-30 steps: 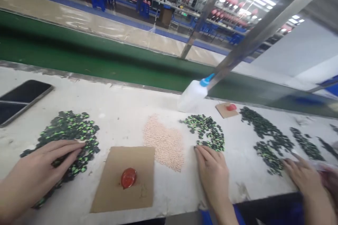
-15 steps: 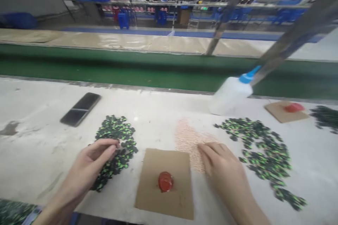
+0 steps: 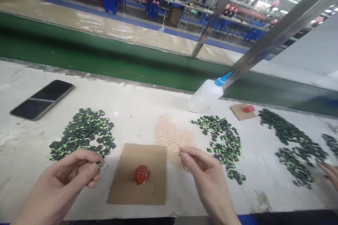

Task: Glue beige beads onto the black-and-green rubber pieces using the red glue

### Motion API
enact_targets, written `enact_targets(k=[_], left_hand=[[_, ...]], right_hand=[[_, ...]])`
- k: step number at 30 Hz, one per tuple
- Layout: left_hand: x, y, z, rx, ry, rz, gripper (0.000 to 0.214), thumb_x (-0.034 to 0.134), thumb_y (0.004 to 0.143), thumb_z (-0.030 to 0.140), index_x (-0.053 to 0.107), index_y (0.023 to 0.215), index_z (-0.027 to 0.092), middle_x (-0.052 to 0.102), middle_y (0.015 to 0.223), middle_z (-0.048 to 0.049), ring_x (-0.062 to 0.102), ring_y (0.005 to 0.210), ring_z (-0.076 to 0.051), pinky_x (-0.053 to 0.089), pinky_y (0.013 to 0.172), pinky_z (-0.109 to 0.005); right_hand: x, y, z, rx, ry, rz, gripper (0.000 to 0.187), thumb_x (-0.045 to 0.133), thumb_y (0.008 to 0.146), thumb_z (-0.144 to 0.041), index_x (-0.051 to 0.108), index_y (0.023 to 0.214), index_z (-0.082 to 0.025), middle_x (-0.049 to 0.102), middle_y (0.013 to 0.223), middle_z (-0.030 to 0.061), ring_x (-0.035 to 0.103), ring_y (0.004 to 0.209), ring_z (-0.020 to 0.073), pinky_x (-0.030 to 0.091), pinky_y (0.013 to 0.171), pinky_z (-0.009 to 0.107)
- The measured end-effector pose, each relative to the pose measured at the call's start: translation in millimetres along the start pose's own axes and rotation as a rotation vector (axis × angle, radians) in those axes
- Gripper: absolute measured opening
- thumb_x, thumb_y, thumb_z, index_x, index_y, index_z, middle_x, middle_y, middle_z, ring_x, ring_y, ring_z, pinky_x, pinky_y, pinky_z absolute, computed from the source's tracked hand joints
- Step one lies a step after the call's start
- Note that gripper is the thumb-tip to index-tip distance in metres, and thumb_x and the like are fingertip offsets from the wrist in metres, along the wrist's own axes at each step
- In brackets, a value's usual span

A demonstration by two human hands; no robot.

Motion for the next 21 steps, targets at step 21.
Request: enact_targets(k=[21], left_hand=[[65.8, -17.5, -13.2, 0.135, 0.292, -0.61, 0.016, 0.073, 0.084, 0.025, 0.088, 0.078, 0.023, 0.071, 0.071, -0.0036, 0.066, 0.055, -0.015, 0.052, 0.052, -0.023]], right_hand=[[38.4, -48.2, -35.1, 0.408, 0.601, -0.283, 0.022, 0.087, 0.082, -0.048, 0.083, 0.077, -0.027, 0.076, 0.066, 0.0003, 0.071, 0.059, 0.0138, 0.06, 0.058, 0.02]])
Point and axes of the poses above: each hand's wrist, its own y-axis towards the middle knuckle, its own x-axis out of the palm, z = x × y, the point moved 6 cm from there along y, towards the middle knuckle
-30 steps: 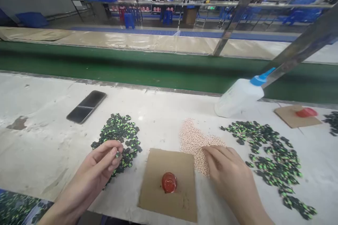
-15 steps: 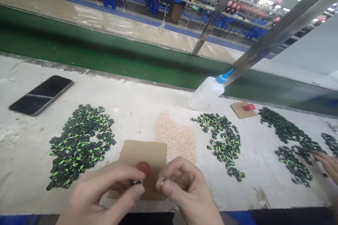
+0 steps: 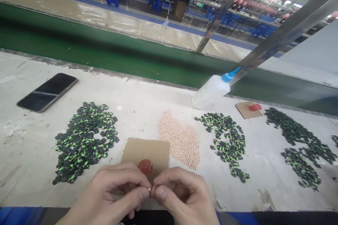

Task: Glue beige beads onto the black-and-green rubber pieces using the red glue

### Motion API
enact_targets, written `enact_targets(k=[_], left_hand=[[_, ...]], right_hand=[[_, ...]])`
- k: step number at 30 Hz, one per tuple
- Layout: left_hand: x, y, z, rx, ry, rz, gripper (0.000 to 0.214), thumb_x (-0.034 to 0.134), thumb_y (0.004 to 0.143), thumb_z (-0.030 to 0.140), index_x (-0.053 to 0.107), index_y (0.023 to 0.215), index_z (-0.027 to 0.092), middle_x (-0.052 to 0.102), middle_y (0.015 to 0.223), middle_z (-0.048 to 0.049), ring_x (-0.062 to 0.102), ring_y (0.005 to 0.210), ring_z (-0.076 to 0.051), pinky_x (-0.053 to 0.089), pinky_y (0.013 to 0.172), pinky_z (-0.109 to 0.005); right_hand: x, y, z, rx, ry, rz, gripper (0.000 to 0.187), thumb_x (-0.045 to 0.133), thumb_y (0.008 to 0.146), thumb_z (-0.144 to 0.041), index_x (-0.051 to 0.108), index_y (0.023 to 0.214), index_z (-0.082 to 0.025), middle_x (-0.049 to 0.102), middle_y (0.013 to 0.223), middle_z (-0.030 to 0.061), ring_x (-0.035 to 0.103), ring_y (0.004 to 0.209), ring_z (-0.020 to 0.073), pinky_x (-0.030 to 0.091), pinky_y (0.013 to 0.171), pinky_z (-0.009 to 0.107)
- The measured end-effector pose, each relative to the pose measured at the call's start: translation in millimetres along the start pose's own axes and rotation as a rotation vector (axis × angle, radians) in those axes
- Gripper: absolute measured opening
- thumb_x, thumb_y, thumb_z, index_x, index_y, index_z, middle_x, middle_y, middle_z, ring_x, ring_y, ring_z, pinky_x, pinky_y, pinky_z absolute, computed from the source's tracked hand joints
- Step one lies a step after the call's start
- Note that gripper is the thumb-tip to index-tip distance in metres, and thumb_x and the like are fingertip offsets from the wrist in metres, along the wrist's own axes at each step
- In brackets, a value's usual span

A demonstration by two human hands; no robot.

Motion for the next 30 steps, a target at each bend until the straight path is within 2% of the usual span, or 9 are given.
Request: enact_targets(k=[3, 5, 8, 13, 16, 18, 21, 25, 30], left_hand=[[2.7, -4.3, -15.5, -0.214, -0.204, -0.005, 0.012, 0.079, 0.079, 0.028, 0.086, 0.072, 0.021, 0.067, 0.068, -0.0007, 0.062, 0.048, -0.011, 0.05, 0.047, -0.021], [4.1, -6.7, -20.7, -0.25, -0.268, -0.015, 0.01, 0.084, 0.076, 0.029, 0.085, 0.07, 0.02, 0.066, 0.066, 0.0004, 0.061, 0.048, -0.01, 0.049, 0.047, -0.019], [4.2, -8.6, -24.9, -0.266, -0.314, -0.034, 0.011, 0.087, 0.075, 0.029, 0.084, 0.069, 0.02, 0.066, 0.062, 0.0017, 0.06, 0.048, -0.009, 0.049, 0.048, -0.019], [2.5, -8.6, -30.4, -0.289, -0.286, -0.067, 0.013, 0.081, 0.078, 0.028, 0.082, 0.07, 0.019, 0.066, 0.06, 0.0019, 0.057, 0.047, -0.008, 0.047, 0.05, -0.019], [5.1, -9.1, -38.6, -0.315, -0.233, -0.124, 0.015, 0.076, 0.079, 0.03, 0.082, 0.072, 0.018, 0.065, 0.06, 0.0017, 0.058, 0.049, -0.01, 0.047, 0.05, -0.021], [4.8, -10.3, -43.9, -0.321, -0.21, -0.119, 0.014, 0.076, 0.077, 0.03, 0.083, 0.072, 0.018, 0.064, 0.06, 0.0024, 0.056, 0.051, -0.01, 0.045, 0.052, -0.021], [-7.4, -14.4, -46.9, -0.294, -0.217, 0.074, 0.007, 0.078, 0.074, 0.027, 0.084, 0.071, 0.023, 0.07, 0.064, 0.0026, 0.058, 0.058, -0.011, 0.045, 0.057, -0.021], [-27.3, -26.5, -50.4, -0.301, -0.25, 0.359, 0.007, 0.079, 0.075, 0.029, 0.086, 0.074, 0.029, 0.074, 0.062, 0.0034, 0.064, 0.062, -0.015, 0.053, 0.062, -0.021], [-36.2, -29.3, -53.9, -0.219, -0.239, 0.405, 0.01, 0.081, 0.077, 0.03, 0.088, 0.083, 0.032, 0.081, 0.071, 0.0022, 0.074, 0.066, -0.017, 0.059, 0.063, -0.018]], right_hand=[[3.9, -0.3, -10.6, -0.261, -0.047, -0.065, 0.005, 0.082, 0.088, -0.03, 0.086, 0.085, -0.032, 0.08, 0.075, 0.0016, 0.076, 0.068, 0.0158, 0.062, 0.062, 0.02], [8.8, -0.7, -16.9, -0.363, -0.133, -0.149, 0.02, 0.078, 0.088, -0.015, 0.086, 0.091, -0.034, 0.081, 0.078, 0.0015, 0.077, 0.069, 0.0159, 0.063, 0.062, 0.021], [12.3, -0.1, -21.7, -0.392, -0.255, -0.199, 0.029, 0.076, 0.085, -0.006, 0.084, 0.093, -0.033, 0.079, 0.08, 0.0003, 0.076, 0.068, 0.0153, 0.064, 0.062, 0.021], [17.7, -4.3, -27.0, -0.508, -0.404, -0.226, 0.027, 0.073, 0.084, -0.001, 0.077, 0.09, -0.027, 0.076, 0.078, -0.0004, 0.075, 0.065, 0.0144, 0.063, 0.062, 0.02], [20.1, -9.5, -20.8, -0.551, -0.489, -0.246, 0.025, 0.07, 0.087, -0.002, 0.071, 0.092, -0.026, 0.074, 0.08, -0.0008, 0.073, 0.066, 0.0136, 0.062, 0.063, 0.019], [19.0, -11.5, -10.8, -0.509, -0.509, -0.238, 0.02, 0.067, 0.092, -0.006, 0.067, 0.093, -0.026, 0.072, 0.081, -0.001, 0.071, 0.068, 0.0137, 0.062, 0.063, 0.02], [11.0, -11.3, 6.0, -0.428, -0.542, -0.11, 0.017, 0.062, 0.098, -0.011, 0.065, 0.092, -0.027, 0.068, 0.081, -0.0014, 0.068, 0.071, 0.0143, 0.059, 0.063, 0.021], [8.3, -9.4, 18.5, -0.492, -0.69, -0.01, 0.018, 0.061, 0.099, -0.009, 0.066, 0.097, -0.026, 0.069, 0.089, 0.0, 0.069, 0.08, 0.014, 0.059, 0.072, 0.02], [14.1, -5.1, 20.9, -0.553, -0.791, -0.034, 0.019, 0.06, 0.099, -0.006, 0.065, 0.101, -0.025, 0.069, 0.093, 0.0008, 0.07, 0.084, 0.0128, 0.059, 0.076, 0.019]])
Point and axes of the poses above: each hand's wrist, its own y-axis towards the middle knuckle, its own x-axis out of the palm, z = x × y, the point moved 6 cm from there along y, towards the middle knuckle
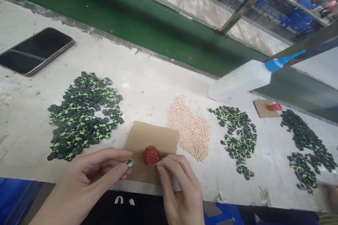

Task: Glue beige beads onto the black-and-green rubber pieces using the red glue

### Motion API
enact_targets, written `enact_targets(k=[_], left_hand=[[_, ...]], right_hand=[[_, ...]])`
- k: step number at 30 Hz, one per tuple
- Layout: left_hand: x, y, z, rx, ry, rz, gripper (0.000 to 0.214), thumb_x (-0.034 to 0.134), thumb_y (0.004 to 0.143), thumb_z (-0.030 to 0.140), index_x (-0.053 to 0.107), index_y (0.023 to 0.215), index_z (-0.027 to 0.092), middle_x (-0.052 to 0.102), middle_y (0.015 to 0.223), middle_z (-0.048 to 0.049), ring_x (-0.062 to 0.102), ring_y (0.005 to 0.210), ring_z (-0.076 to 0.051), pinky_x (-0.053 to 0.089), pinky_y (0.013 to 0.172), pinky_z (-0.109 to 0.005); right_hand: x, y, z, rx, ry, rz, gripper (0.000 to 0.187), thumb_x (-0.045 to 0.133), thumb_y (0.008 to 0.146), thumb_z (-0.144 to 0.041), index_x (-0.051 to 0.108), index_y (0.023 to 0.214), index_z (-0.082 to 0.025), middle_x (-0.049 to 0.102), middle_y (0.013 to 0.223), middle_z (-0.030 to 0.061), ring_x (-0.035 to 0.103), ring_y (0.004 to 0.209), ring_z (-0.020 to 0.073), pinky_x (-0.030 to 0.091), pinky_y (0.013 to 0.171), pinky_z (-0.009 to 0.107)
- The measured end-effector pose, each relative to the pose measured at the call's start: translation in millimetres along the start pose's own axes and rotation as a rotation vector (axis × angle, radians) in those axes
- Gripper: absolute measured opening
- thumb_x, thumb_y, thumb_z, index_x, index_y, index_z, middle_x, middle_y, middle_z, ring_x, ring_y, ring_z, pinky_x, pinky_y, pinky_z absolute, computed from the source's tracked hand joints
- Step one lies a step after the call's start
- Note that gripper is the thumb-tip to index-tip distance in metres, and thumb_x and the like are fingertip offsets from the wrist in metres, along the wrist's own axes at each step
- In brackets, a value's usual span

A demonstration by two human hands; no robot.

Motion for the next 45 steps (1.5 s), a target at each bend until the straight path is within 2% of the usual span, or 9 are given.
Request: enact_targets(k=[9, 12, 14, 18, 22, 28, 31, 37, 45], left_hand=[[-2.1, 5.6, 11.8, 0.157, 0.023, -0.037, 0.015, 0.078, 0.078, 0.022, 0.088, 0.077, 0.033, 0.081, 0.072, 0.002, 0.075, 0.059, -0.013, 0.059, 0.057, -0.011], [-0.1, 3.9, 13.7, 0.134, -0.004, -0.034, 0.016, 0.078, 0.077, 0.02, 0.088, 0.074, 0.032, 0.08, 0.072, 0.002, 0.074, 0.059, -0.012, 0.057, 0.056, -0.011], [5.2, 1.4, 10.7, 0.068, -0.067, -0.032, 0.014, 0.079, 0.076, 0.021, 0.087, 0.072, 0.032, 0.079, 0.073, 0.0022, 0.072, 0.061, -0.012, 0.057, 0.058, -0.011], [27.7, -5.0, -0.2, -0.096, -0.264, -0.11, 0.008, 0.083, 0.074, 0.023, 0.088, 0.073, 0.03, 0.08, 0.077, 0.0015, 0.072, 0.068, -0.013, 0.059, 0.068, -0.017], [44.1, -8.0, -5.5, -0.158, -0.359, -0.179, 0.006, 0.087, 0.073, 0.023, 0.088, 0.074, 0.028, 0.08, 0.08, 0.0011, 0.075, 0.075, -0.014, 0.06, 0.073, -0.017], [48.3, -8.8, -5.9, -0.165, -0.362, -0.199, 0.005, 0.089, 0.072, 0.024, 0.088, 0.073, 0.029, 0.082, 0.083, 0.0012, 0.075, 0.077, -0.013, 0.06, 0.074, -0.016], [47.9, -9.1, -5.8, -0.166, -0.331, -0.198, 0.005, 0.089, 0.071, 0.024, 0.089, 0.074, 0.029, 0.082, 0.082, 0.0008, 0.073, 0.072, -0.013, 0.059, 0.073, -0.018], [44.8, -10.2, -3.3, -0.131, -0.209, -0.189, 0.007, 0.086, 0.073, 0.023, 0.089, 0.074, 0.029, 0.079, 0.079, 0.0002, 0.07, 0.071, -0.012, 0.054, 0.066, -0.016], [43.5, -10.5, 8.6, -0.077, -0.202, -0.179, 0.011, 0.084, 0.071, 0.019, 0.088, 0.071, 0.03, 0.076, 0.073, 0.0003, 0.071, 0.069, -0.014, 0.056, 0.067, -0.02]], right_hand=[[1.9, 2.0, -4.7, -0.007, -0.013, -0.021, 0.021, 0.06, 0.098, -0.005, 0.066, 0.103, -0.024, 0.07, 0.097, 0.0029, 0.073, 0.088, 0.0143, 0.059, 0.077, 0.021], [-2.4, 1.9, -3.0, 0.088, 0.077, 0.013, 0.019, 0.062, 0.098, -0.009, 0.068, 0.098, -0.026, 0.07, 0.092, 0.0007, 0.07, 0.084, 0.0137, 0.058, 0.076, 0.02], [-5.2, 0.3, 1.8, 0.231, 0.229, 0.021, 0.015, 0.067, 0.098, -0.015, 0.07, 0.093, -0.028, 0.068, 0.086, -0.0011, 0.068, 0.079, 0.013, 0.058, 0.072, 0.018], [-1.4, -7.1, 7.2, 0.512, 0.741, -0.019, 0.009, 0.074, 0.096, -0.033, 0.076, 0.088, -0.03, 0.071, 0.088, -0.0001, 0.071, 0.085, 0.0149, 0.062, 0.077, 0.021], [3.5, -12.3, 2.6, 0.604, 1.011, -0.04, 0.005, 0.077, 0.095, -0.03, 0.08, 0.092, -0.032, 0.079, 0.097, 0.0021, 0.077, 0.092, 0.0169, 0.065, 0.083, 0.025], [0.0, -11.2, -4.1, 0.573, 0.931, 0.032, 0.008, 0.078, 0.094, -0.026, 0.082, 0.088, -0.03, 0.08, 0.09, 0.0016, 0.078, 0.086, 0.0144, 0.064, 0.077, 0.017], [-2.7, -8.2, -6.0, 0.554, 0.863, 0.05, 0.008, 0.078, 0.093, -0.026, 0.08, 0.086, -0.029, 0.079, 0.087, 0.0018, 0.078, 0.082, 0.0161, 0.066, 0.074, 0.02], [-11.6, 2.7, -16.4, 0.359, 0.635, -0.004, 0.014, 0.071, 0.095, -0.016, 0.078, 0.088, -0.026, 0.077, 0.085, 0.0025, 0.077, 0.075, 0.0158, 0.066, 0.068, 0.019], [-17.5, 5.3, -22.6, 0.298, 0.592, -0.037, 0.017, 0.067, 0.096, -0.011, 0.073, 0.09, -0.026, 0.076, 0.089, 0.0014, 0.076, 0.077, 0.0133, 0.064, 0.07, 0.015]])
Point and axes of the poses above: each hand's wrist, its own y-axis towards the middle knuckle, its own x-axis out of the palm, z = x × y, the point moved 6 cm from there along y, towards the middle knuckle
